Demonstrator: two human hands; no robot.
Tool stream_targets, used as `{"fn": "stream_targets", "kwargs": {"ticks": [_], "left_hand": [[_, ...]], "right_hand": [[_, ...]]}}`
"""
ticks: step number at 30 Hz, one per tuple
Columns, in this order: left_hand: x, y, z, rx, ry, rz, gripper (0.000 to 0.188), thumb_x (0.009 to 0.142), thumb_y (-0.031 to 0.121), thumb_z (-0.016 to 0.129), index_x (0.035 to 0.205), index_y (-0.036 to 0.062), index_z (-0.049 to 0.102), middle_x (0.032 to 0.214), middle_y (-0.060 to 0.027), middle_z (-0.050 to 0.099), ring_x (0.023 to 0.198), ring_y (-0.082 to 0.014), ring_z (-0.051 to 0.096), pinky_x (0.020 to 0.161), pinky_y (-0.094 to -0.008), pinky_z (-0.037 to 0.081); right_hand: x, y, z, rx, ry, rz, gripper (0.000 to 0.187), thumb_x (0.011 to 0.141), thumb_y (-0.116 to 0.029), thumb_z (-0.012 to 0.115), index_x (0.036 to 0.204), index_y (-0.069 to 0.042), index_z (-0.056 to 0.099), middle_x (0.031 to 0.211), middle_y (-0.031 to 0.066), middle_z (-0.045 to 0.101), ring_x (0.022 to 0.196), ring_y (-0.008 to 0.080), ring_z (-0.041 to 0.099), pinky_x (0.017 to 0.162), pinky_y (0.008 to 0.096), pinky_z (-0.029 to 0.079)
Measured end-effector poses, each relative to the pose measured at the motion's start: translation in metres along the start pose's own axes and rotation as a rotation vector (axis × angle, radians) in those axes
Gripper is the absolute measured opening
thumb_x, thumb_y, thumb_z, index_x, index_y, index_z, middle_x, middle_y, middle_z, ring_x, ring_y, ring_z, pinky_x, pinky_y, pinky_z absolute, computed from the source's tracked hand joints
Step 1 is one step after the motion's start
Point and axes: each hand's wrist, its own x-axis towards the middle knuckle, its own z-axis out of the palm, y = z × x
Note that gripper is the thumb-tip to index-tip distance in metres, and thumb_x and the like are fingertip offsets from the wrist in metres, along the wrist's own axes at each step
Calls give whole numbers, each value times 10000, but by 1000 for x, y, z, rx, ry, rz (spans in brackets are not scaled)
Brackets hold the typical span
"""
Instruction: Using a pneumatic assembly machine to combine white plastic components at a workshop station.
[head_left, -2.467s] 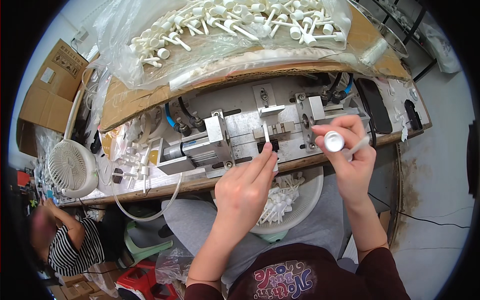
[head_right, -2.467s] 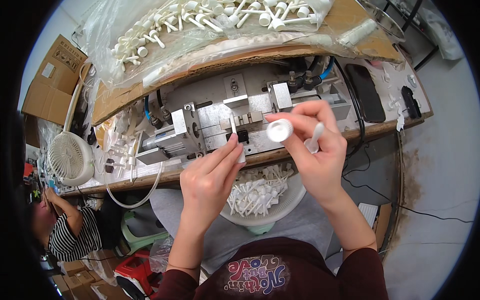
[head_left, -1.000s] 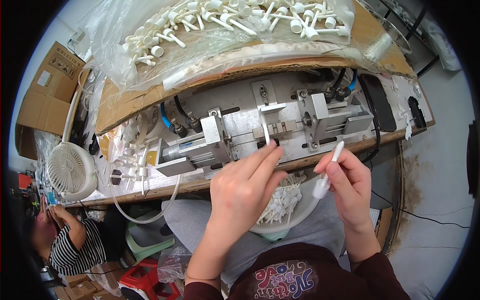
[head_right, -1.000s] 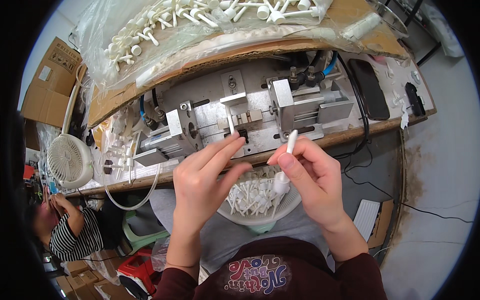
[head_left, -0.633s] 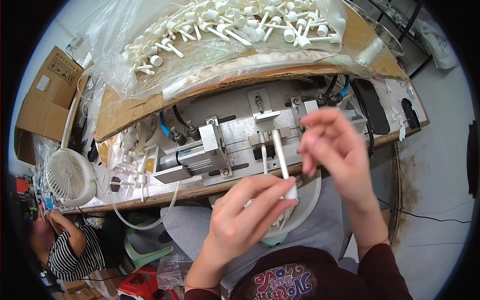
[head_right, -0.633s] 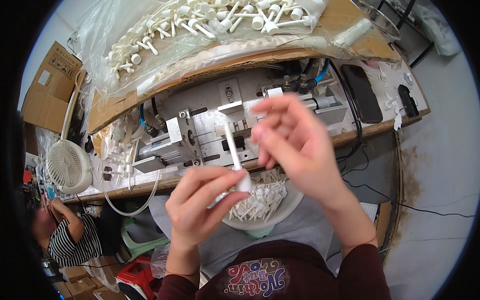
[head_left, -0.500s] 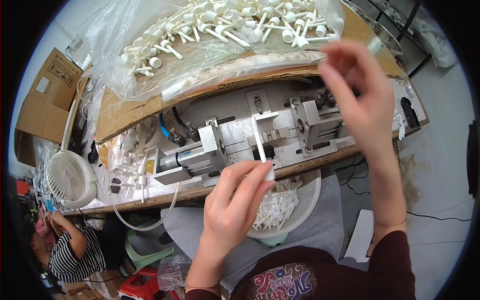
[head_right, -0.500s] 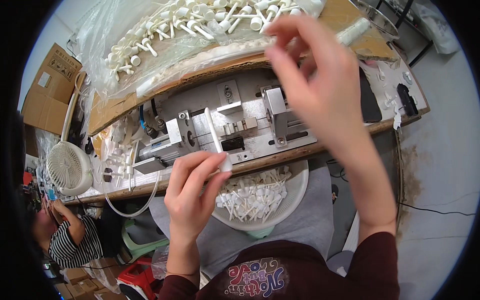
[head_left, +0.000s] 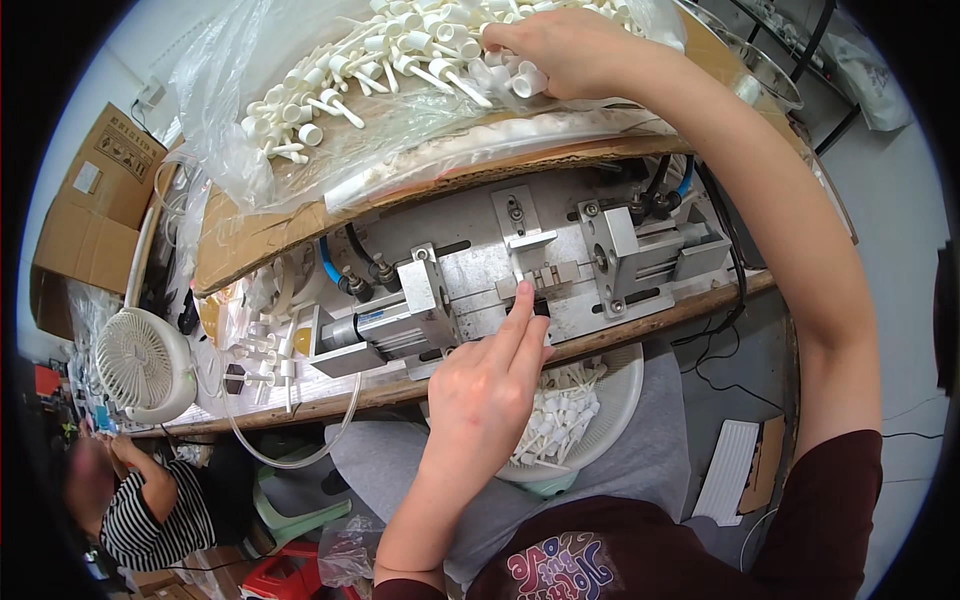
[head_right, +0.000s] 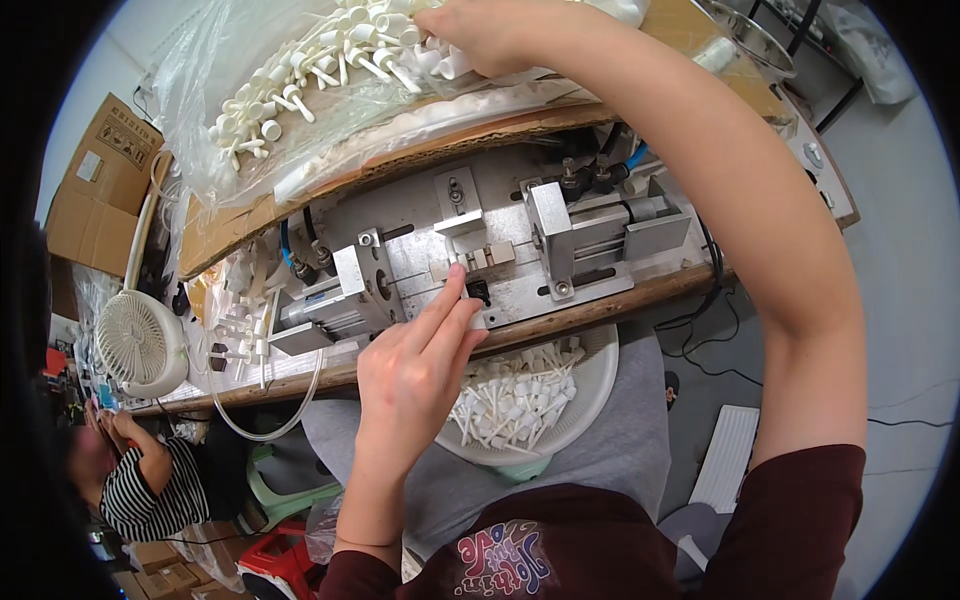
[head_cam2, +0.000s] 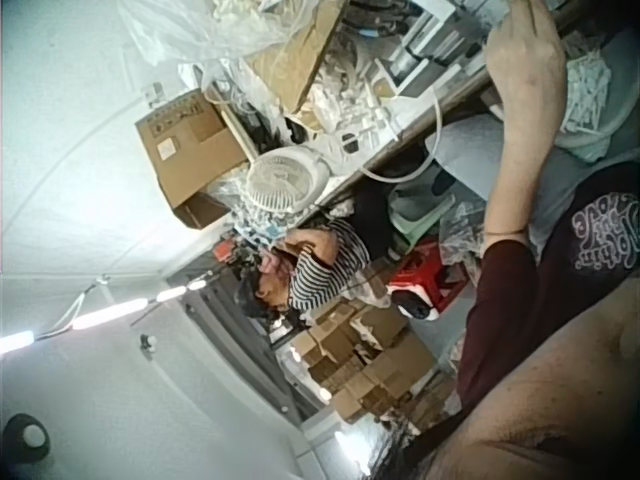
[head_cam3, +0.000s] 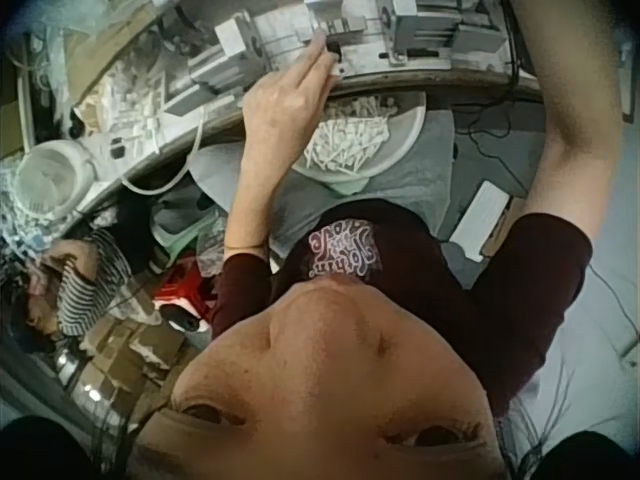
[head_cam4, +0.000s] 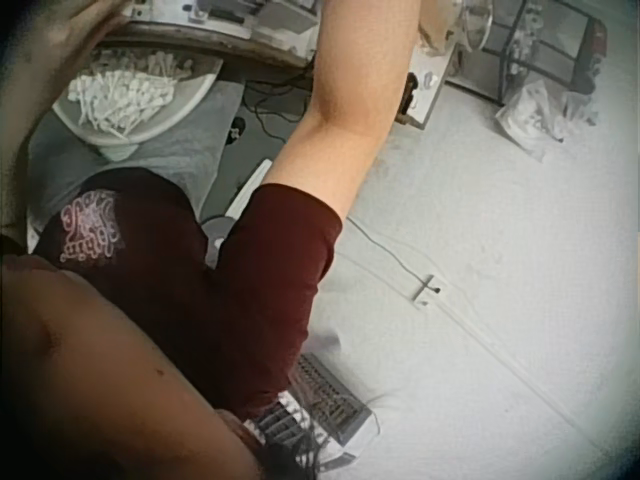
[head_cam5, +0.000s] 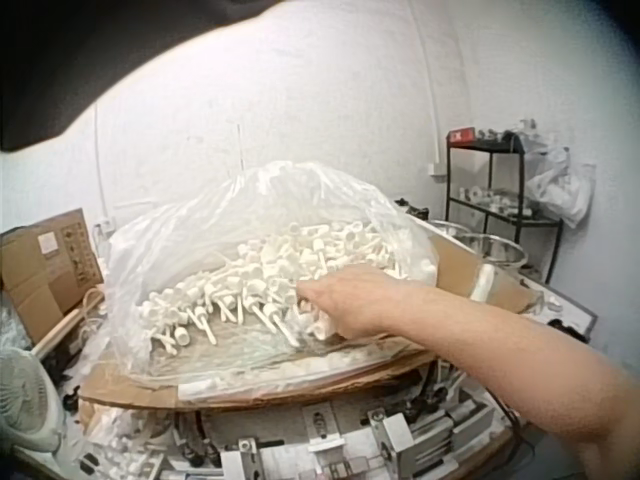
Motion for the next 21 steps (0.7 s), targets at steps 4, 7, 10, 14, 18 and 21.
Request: {"fn": "stream_targets", "kwargs": {"ticks": [4,7,10,14,18,21], "left_hand": [[-2,1,2,-6,-4,-19,223,840,126,775,1038,41,718,1293,-90,691,589,-206,637,566,-307,516],[-3,1,3,6,1,-18,222,842,127,775,1039,44,719,1294,-85,691,566,-196,624,560,-304,512],[-4,-1,3,18,-1,-18,217,845,128,772,1039,47,720,1291,-84,693,562,-193,622,557,-302,510],[-3,-1,4,21,5,-10,211,849,127,768,1040,50,721,1291,-82,693,557,-194,621,556,-302,510],[-3,0,1,8,-13,-17,215,849,127,768,1044,47,721,1289,-84,693,575,-199,638,566,-304,518],[-6,-2,0,-84,-12,-30,217,840,114,775,1038,44,723,1284,-94,694,623,-206,673,592,-305,536]], "right_hand": [[-7,7,-4,64,-21,44,452,817,-173,716,1257,-96,649,1091,188,711,1016,374,678,872,468,525],[-19,11,-7,164,110,-9,417,783,-268,762,1153,-79,721,1038,217,715,989,376,686,861,466,532],[-26,-1,-21,158,9,41,384,772,-338,779,1005,-34,758,978,236,719,975,384,691,855,456,541],[-15,2,-13,2,233,-101,480,713,-354,841,959,46,738,949,276,716,959,394,695,864,456,548],[-9,14,-26,267,20,53,572,628,-362,905,917,96,718,927,294,712,928,396,700,857,447,548],[-8,22,-12,444,175,89,575,629,-341,912,943,99,714,927,278,720,919,384,703,848,422,545]]}}
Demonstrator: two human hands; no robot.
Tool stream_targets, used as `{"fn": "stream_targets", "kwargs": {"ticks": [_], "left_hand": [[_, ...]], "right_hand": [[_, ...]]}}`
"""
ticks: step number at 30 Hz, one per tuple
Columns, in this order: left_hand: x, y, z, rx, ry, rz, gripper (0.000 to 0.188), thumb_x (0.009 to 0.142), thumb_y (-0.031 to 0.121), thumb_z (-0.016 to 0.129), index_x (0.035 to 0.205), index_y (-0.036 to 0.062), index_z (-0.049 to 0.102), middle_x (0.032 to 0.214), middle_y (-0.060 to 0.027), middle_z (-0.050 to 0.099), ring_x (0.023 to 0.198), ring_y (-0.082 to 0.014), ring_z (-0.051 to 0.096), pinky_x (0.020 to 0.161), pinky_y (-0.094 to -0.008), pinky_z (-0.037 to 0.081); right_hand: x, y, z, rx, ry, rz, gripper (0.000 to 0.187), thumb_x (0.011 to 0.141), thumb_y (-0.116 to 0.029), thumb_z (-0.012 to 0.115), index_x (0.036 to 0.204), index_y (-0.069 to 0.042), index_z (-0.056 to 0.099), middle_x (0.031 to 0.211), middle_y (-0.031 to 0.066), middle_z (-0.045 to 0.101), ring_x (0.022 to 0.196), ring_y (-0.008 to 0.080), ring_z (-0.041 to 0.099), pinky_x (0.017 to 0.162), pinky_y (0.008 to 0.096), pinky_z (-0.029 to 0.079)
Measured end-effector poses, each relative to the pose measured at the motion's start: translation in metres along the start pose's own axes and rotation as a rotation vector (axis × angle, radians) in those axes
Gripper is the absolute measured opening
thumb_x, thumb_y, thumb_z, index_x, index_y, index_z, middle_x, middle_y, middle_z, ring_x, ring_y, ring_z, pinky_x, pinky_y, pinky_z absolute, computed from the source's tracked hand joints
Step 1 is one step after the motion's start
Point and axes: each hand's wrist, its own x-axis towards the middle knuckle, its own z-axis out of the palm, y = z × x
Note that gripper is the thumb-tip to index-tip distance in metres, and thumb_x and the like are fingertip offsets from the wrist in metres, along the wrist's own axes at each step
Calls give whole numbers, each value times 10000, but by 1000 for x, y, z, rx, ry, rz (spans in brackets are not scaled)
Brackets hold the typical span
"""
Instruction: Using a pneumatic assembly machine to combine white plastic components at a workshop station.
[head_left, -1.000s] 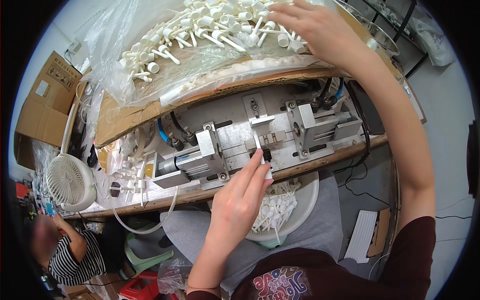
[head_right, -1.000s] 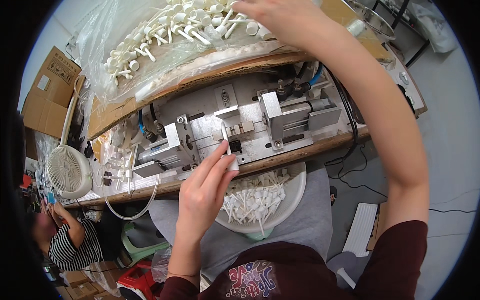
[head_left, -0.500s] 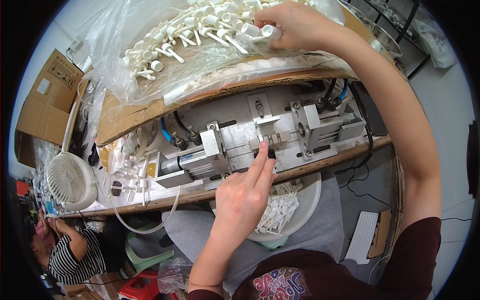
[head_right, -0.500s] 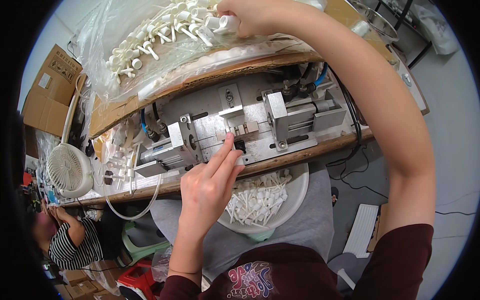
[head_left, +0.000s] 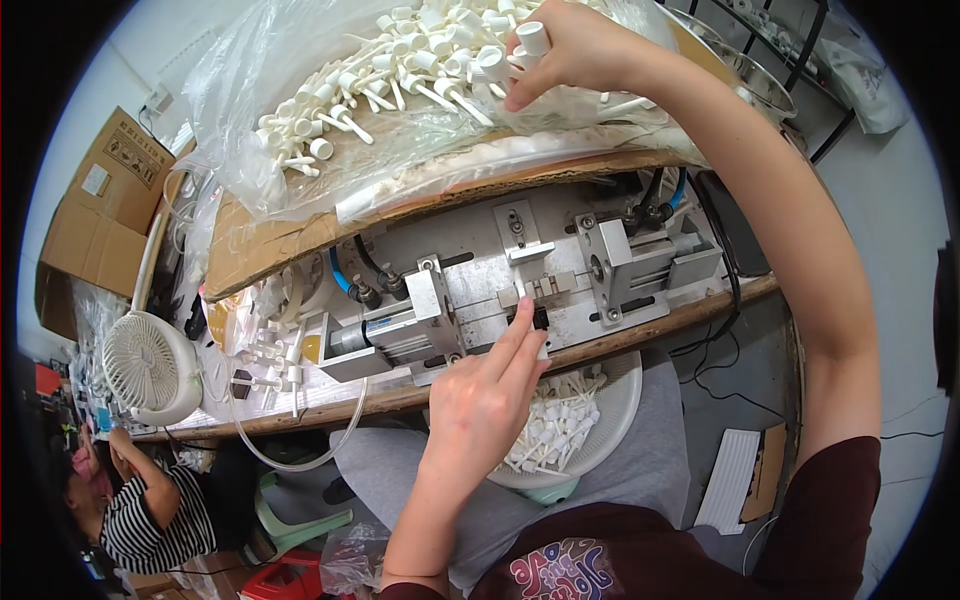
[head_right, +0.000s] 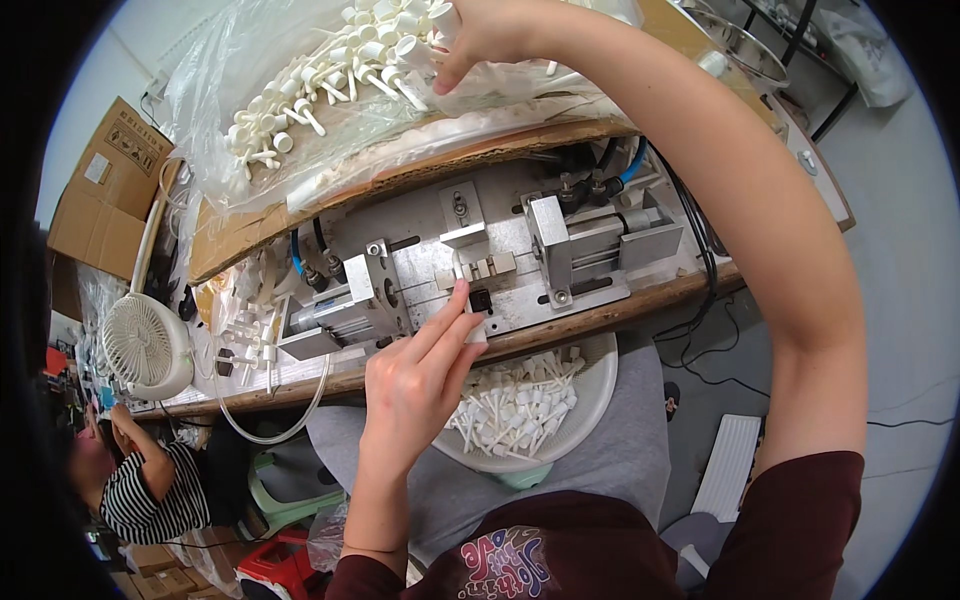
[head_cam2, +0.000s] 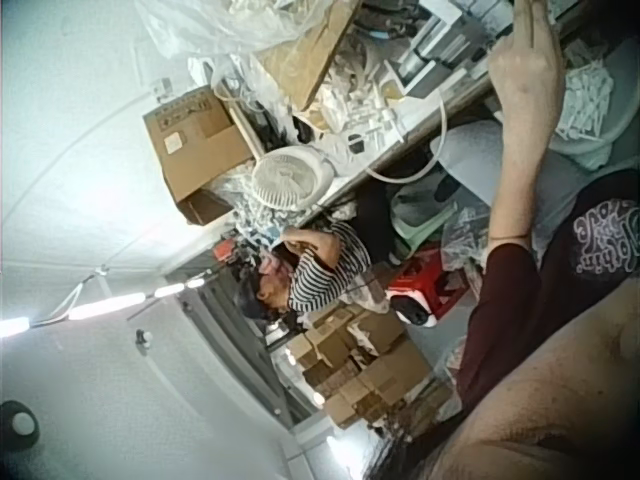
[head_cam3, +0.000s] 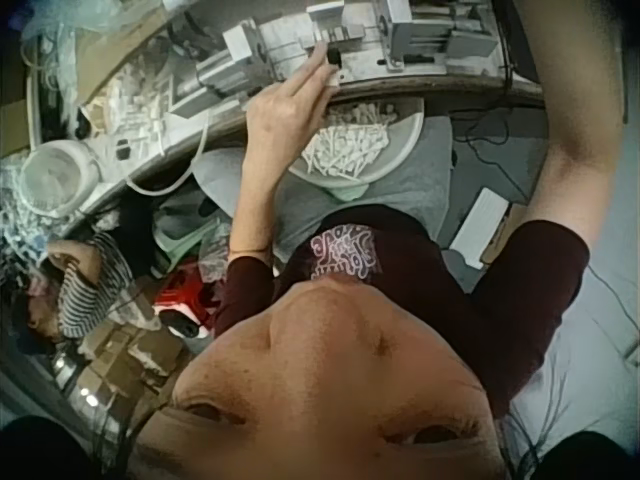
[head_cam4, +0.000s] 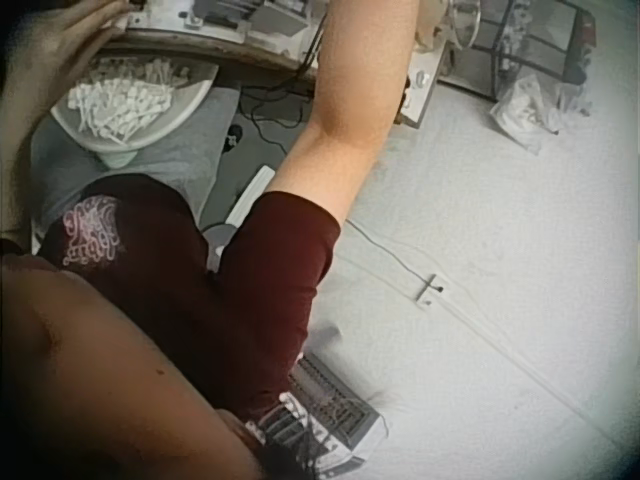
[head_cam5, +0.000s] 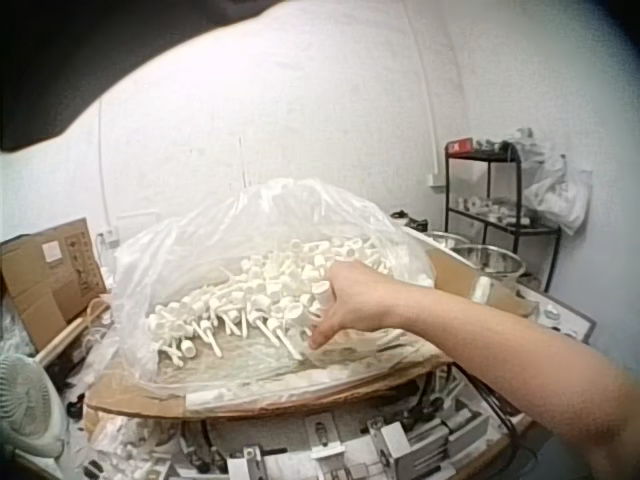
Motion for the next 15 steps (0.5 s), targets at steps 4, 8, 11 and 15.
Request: {"fn": "stream_targets", "kwargs": {"ticks": [4,8,11,15], "left_hand": [[-11,4,-8,-119,-13,-11,224,816,96,788,1025,44,727,1276,-96,697,691,-210,703,624,-307,552],[-18,12,-13,-180,-55,3,248,787,101,804,1019,52,732,1287,-82,693,713,-204,705,630,-307,552],[-19,12,-12,-170,-88,16,277,771,130,818,1027,63,736,1296,-73,687,709,-197,699,624,-301,547],[-20,13,-11,-122,-139,39,328,763,190,835,1056,80,737,1294,-67,686,697,-187,687,612,-288,540]], "right_hand": [[0,-13,-2,126,-37,110,543,680,-300,886,1028,78,711,972,253,729,951,359,703,858,399,536],[0,-8,-1,403,160,171,462,735,-269,837,1069,29,722,1004,223,738,962,358,702,863,411,532],[2,-3,4,125,153,14,442,734,-249,823,1058,33,718,999,236,735,939,367,706,839,424,538],[-1,-3,20,-146,47,-81,444,731,-22,774,1165,-44,689,1037,179,706,956,315,700,827,387,558]]}}
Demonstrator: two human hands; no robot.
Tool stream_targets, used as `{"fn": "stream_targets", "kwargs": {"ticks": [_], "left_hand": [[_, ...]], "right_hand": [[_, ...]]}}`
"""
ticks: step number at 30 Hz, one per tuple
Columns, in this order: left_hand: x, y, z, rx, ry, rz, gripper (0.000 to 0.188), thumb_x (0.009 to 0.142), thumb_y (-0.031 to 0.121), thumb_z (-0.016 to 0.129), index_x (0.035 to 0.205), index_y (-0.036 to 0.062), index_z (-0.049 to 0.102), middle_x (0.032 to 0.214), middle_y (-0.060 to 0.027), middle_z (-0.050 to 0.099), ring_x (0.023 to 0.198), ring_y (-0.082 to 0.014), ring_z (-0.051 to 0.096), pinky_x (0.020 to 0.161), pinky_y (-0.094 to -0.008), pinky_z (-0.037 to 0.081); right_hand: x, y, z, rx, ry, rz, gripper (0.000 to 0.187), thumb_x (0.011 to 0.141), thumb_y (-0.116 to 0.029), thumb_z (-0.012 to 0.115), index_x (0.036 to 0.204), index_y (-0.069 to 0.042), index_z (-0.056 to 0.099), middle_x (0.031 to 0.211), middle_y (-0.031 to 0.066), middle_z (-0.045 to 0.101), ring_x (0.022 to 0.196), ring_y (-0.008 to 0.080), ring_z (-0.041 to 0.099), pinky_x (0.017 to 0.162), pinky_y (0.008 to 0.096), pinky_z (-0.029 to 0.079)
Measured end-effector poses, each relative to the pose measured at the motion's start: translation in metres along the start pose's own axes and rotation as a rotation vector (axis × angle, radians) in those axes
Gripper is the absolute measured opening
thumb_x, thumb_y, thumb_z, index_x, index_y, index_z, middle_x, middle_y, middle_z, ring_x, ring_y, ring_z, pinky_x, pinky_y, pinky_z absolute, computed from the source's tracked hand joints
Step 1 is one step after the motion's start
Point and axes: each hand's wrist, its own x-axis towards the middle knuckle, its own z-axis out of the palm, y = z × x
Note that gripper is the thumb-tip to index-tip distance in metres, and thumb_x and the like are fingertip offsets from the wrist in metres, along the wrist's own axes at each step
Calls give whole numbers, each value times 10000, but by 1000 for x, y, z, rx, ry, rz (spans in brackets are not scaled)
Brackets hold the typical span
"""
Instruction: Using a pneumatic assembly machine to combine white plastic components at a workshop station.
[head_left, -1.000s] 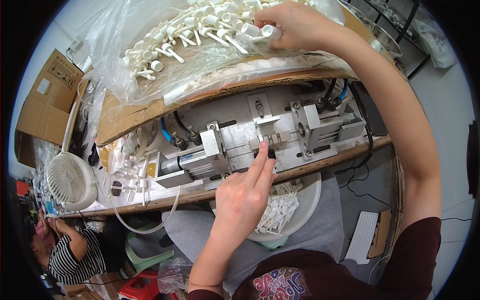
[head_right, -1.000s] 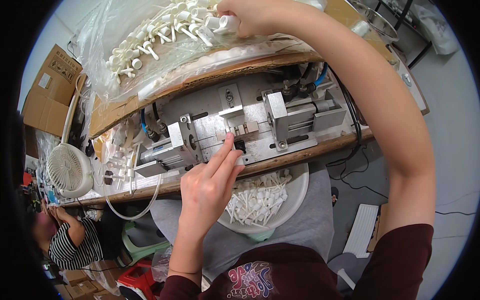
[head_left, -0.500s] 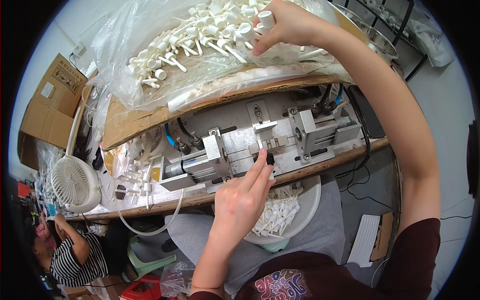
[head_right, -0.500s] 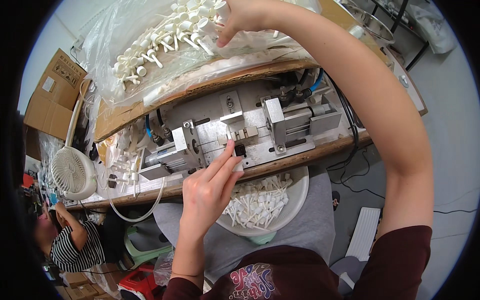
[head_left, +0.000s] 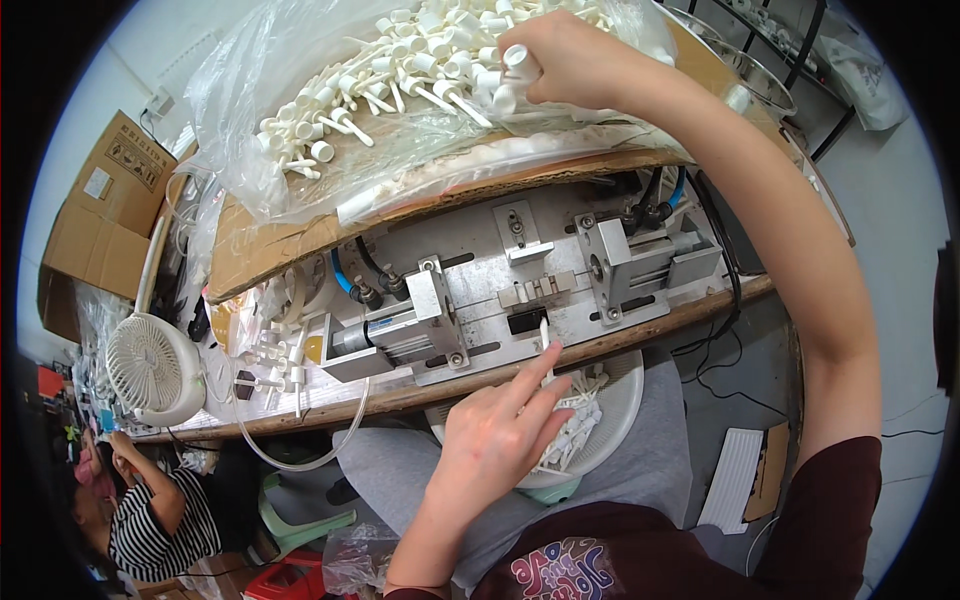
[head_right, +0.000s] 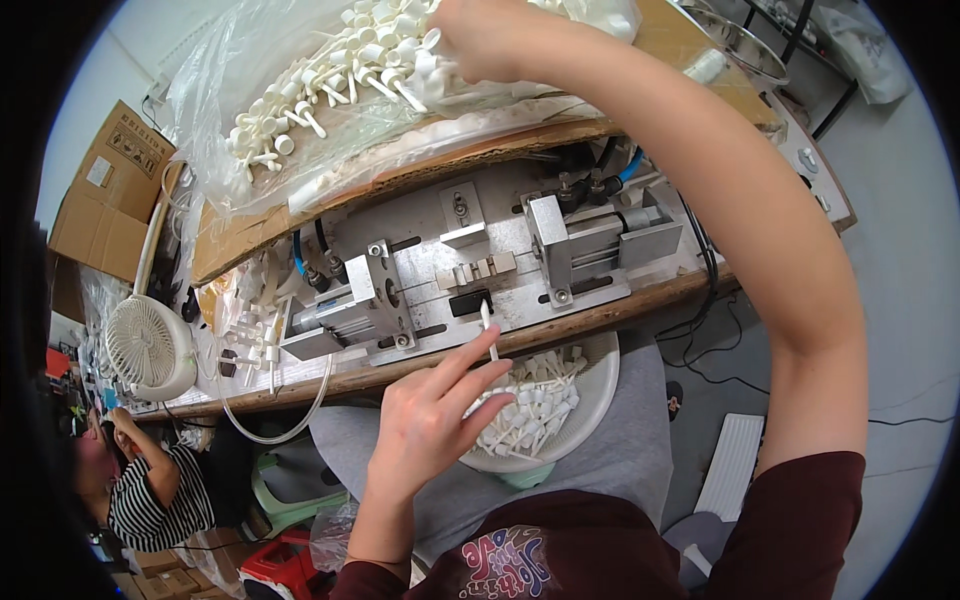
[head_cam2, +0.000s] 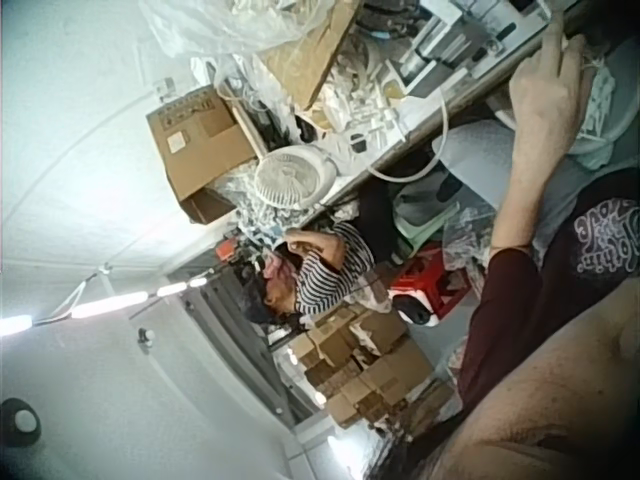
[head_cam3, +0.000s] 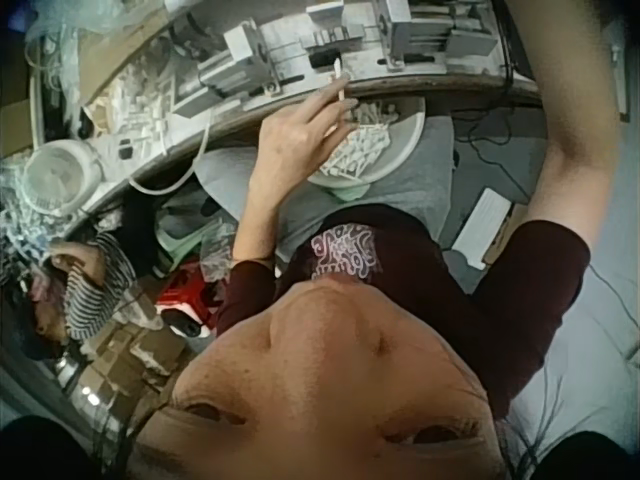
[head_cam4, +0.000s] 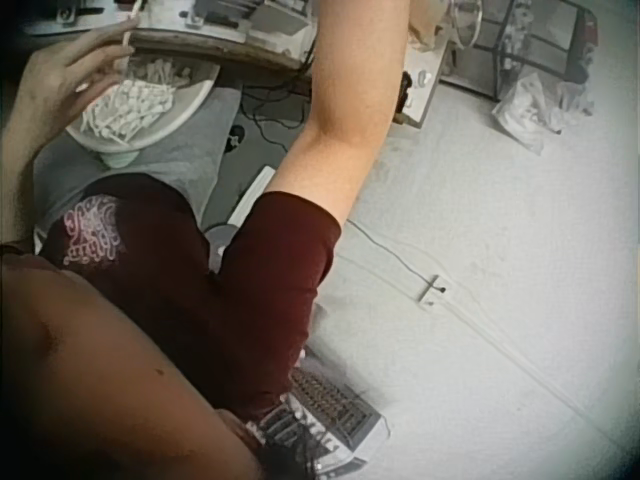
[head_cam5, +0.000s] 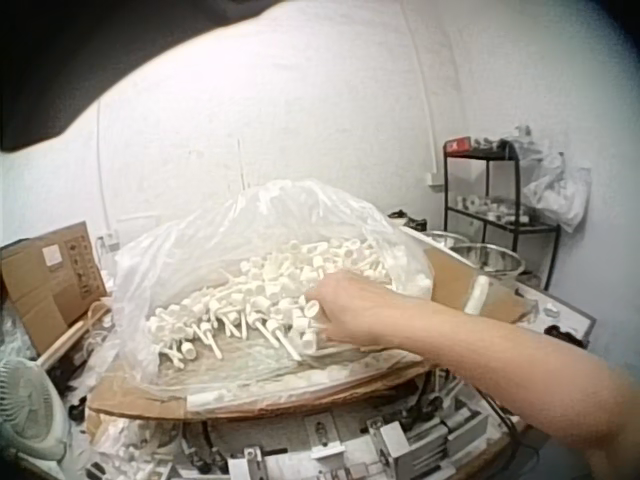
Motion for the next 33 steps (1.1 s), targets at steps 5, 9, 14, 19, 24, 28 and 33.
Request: {"fn": "stream_targets", "kwargs": {"ticks": [5,9,14,19,24,28,33], "left_hand": [[-3,5,6,-54,6,30,396,762,244,849,1109,90,735,1289,-62,688,698,-186,685,606,-279,536],[-9,2,0,-85,42,35,462,738,224,876,1147,67,729,1284,-101,688,723,-194,707,638,-268,554],[-5,-2,-2,-403,323,-32,555,748,32,852,1269,15,663,1309,-181,657,964,-226,718,790,-321,613],[20,17,-3,-949,628,-276,536,769,-42,831,1277,-33,658,1168,-181,704,1009,-214,717,825,-328,620],[3,2,-5,-644,388,-120,462,753,-108,806,1196,-58,682,1104,-166,703,951,-234,727,788,-308,628],[1,-4,-1,-298,444,-112,365,717,-31,841,1070,-10,750,1053,-128,729,832,-187,702,686,-292,596],[13,-9,16,123,294,-52,328,724,54,835,1043,32,762,1140,-80,740,767,-192,684,655,-297,534]], "right_hand": [[12,16,5,-114,16,-4,367,770,-148,796,1064,47,698,915,178,719,820,280,702,758,374,556],[3,2,-22,181,131,234,365,764,-244,807,883,85,702,844,223,726,821,325,704,742,405,544],[-37,0,-39,1082,214,220,384,853,-235,800,1132,11,704,956,112,732,762,173,676,700,308,542],[-126,-94,1,1754,1,331,198,865,-166,816,902,-7,704,723,7,656,560,54,610,461,174,450],[-177,-101,24,1935,-102,644,224,927,-148,738,1061,26,693,811,68,702,576,78,633,482,194,480],[-199,-84,28,1825,165,642,197,912,-95,741,1062,24,693,828,71,705,662,90,661,547,207,508],[-213,-101,27,1341,356,584,200,878,-9,756,1073,9,715,943,58,713,785,85,662,669,209,526]]}}
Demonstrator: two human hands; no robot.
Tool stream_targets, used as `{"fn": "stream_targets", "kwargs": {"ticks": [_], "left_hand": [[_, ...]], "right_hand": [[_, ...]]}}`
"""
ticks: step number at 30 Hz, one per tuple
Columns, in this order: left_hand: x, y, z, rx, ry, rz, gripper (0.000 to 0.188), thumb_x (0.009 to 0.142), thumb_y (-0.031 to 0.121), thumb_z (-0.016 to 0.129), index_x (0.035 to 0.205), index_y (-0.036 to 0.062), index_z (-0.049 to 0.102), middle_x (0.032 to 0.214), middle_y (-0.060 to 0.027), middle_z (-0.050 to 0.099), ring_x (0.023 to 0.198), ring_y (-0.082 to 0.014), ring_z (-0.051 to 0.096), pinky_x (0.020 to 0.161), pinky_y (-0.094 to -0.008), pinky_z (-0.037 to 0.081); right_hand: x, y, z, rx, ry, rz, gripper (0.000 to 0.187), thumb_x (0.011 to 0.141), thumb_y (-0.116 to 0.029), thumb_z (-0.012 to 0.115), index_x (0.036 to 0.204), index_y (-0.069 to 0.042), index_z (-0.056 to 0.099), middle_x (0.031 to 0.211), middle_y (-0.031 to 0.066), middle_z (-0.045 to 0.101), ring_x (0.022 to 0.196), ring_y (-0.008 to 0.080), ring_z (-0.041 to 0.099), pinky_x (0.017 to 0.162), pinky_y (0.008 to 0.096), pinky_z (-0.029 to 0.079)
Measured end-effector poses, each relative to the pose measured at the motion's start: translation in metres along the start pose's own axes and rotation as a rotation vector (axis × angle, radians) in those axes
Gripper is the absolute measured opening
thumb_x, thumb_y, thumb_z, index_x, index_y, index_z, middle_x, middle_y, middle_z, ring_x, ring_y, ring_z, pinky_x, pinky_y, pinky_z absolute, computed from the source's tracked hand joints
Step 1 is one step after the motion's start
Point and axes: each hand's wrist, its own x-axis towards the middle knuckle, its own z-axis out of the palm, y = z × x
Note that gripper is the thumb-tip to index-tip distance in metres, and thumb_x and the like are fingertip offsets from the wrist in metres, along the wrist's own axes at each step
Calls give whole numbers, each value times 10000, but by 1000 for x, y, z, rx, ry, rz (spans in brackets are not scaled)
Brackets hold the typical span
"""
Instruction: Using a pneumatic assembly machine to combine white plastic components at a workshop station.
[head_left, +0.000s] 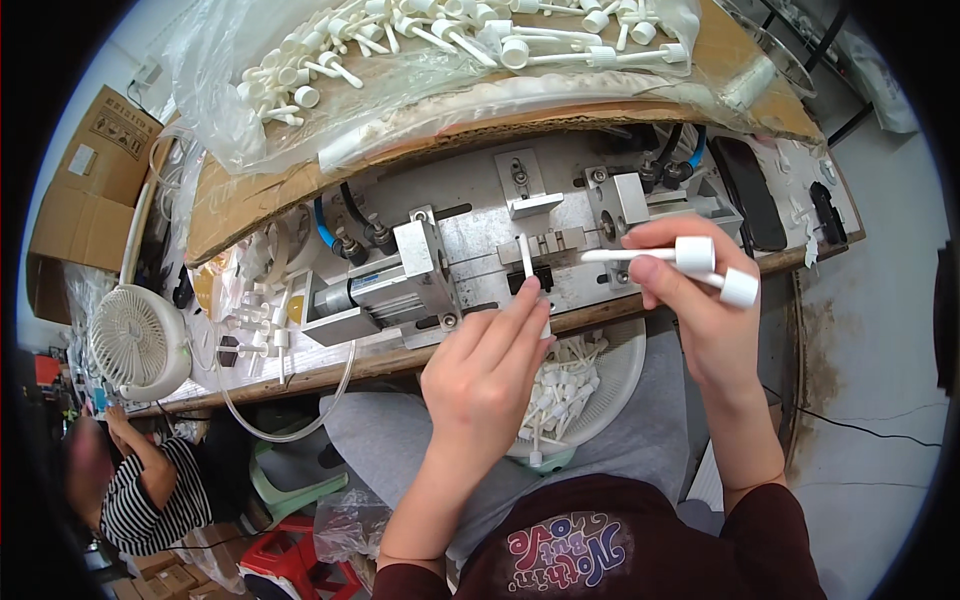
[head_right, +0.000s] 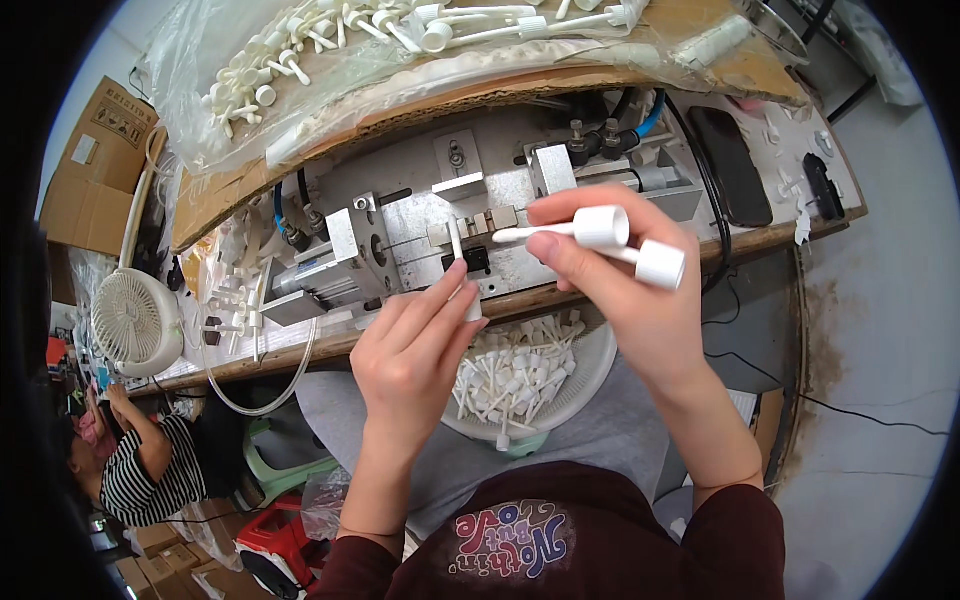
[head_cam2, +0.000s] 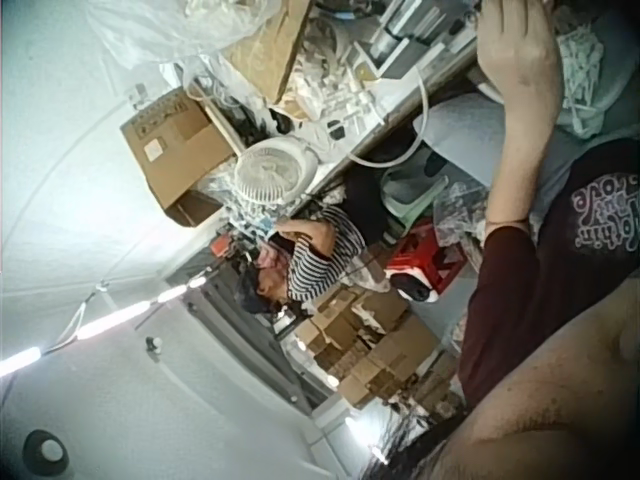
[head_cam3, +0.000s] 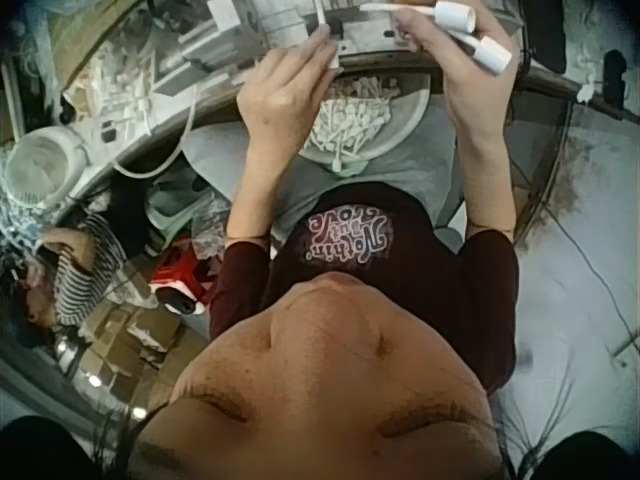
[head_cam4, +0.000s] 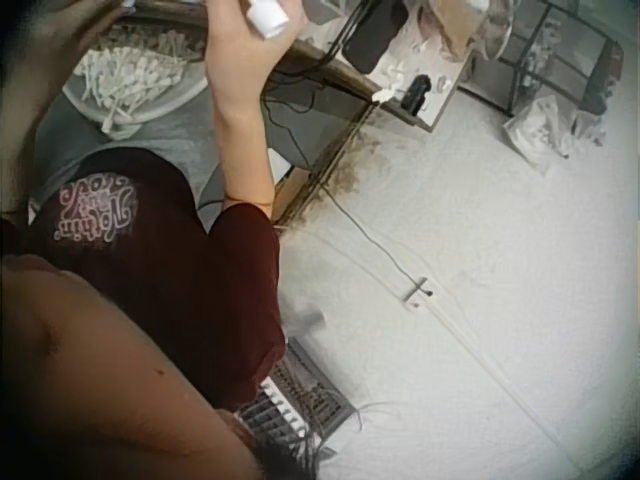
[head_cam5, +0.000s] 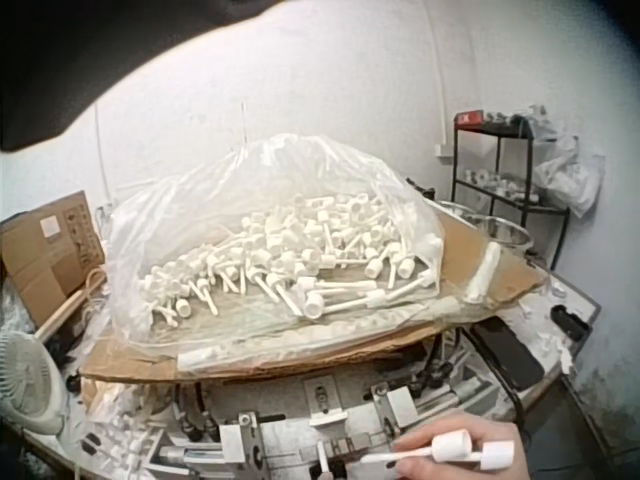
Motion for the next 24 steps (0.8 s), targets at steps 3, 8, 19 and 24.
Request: {"fn": "stream_targets", "kwargs": {"ticks": [3,8,19,24], "left_hand": [[5,-1,4,77,-32,4,315,743,96,823,1054,82,771,1157,-44,747,702,-186,664,631,-283,509],[11,-4,3,74,-68,-26,338,730,119,838,1059,78,769,1171,-31,746,636,-173,646,593,-277,494],[4,21,-21,-675,-56,-142,441,674,37,916,1068,-37,731,960,-125,737,815,-173,735,699,-282,591],[1,17,-18,-375,23,-117,356,763,-40,823,1106,-28,729,1005,-117,681,854,-194,694,687,-298,568]], "right_hand": [[-9,5,4,-258,17,-220,186,843,25,763,1027,9,743,1014,89,724,824,140,681,713,225,539],[-13,17,0,-644,7,-677,243,760,60,780,996,9,750,974,143,740,843,236,725,731,296,586],[-23,37,6,-875,-136,-1011,357,763,-126,694,1068,59,724,1042,177,716,805,259,729,664,327,599],[-16,35,8,-786,-65,-853,298,784,-2,702,1071,73,722,1044,186,732,879,283,744,745,323,612]]}}
